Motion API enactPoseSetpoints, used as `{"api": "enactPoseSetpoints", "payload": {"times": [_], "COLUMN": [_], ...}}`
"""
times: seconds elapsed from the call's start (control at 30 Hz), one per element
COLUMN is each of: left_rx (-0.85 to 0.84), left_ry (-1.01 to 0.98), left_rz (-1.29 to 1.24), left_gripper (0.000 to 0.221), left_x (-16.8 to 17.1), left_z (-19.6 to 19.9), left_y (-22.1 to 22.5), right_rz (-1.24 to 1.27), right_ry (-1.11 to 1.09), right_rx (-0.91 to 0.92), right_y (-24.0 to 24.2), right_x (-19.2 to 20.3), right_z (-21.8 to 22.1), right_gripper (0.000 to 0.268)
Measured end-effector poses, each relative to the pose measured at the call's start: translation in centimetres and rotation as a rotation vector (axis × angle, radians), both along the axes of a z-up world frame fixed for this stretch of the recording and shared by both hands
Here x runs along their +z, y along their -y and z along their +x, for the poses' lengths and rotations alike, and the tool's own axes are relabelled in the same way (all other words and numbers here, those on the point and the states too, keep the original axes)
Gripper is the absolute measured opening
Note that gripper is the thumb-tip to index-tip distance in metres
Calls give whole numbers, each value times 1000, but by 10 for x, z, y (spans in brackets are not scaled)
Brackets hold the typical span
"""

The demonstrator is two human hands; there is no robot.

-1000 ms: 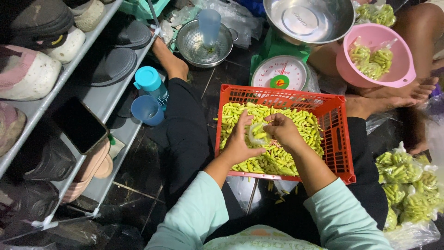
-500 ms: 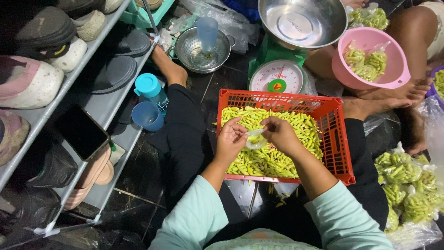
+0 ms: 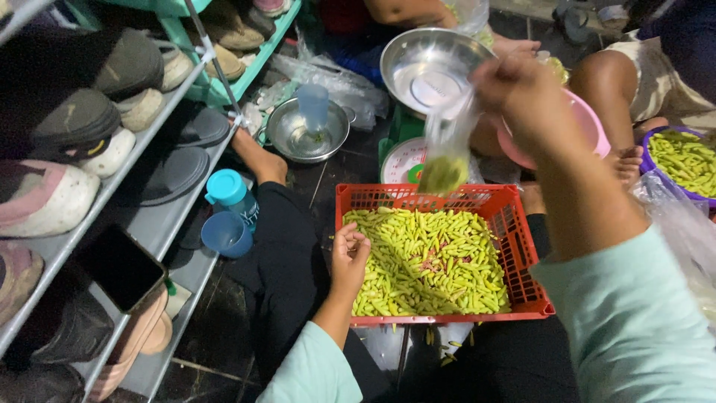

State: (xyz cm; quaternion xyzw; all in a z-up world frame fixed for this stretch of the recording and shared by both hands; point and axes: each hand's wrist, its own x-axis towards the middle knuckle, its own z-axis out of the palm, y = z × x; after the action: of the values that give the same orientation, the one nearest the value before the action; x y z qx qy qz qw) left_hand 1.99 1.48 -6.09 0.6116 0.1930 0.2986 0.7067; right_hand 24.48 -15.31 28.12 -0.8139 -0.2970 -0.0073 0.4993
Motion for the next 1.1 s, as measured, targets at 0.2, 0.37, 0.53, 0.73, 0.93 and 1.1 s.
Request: {"api": "enactPoseSetpoints", "payload": {"times": [0.2,0.37,0.53,0.73,0.93,1.1], "left_rx": [15,-3,33,20,-15,7], "left_ry": [15,-37,126,83,46,19], "left_rz": [11,7,38,66,97,119], "left_gripper": [38,38,44,43,43,39], "left_x": [-6,3,-22,-23,-32,-22], "left_z": [1,-2,7,5,6,3], "left_y": [-4,-3,-6,-6,-6,-6], "right_rz": [331,249,169,275,-488,-656], "right_ry": [206,183,288,-81,-419,-358], "right_rx": [-84,-10,-122,-337,-207,-18], "right_y": [-14,-5,27,74,93,76], "right_x": [34,-22,-124,-313,-384,-356], "right_z": [114,91,53,-27,-60,-83], "right_gripper": [23,24,25,5,26,25]}}
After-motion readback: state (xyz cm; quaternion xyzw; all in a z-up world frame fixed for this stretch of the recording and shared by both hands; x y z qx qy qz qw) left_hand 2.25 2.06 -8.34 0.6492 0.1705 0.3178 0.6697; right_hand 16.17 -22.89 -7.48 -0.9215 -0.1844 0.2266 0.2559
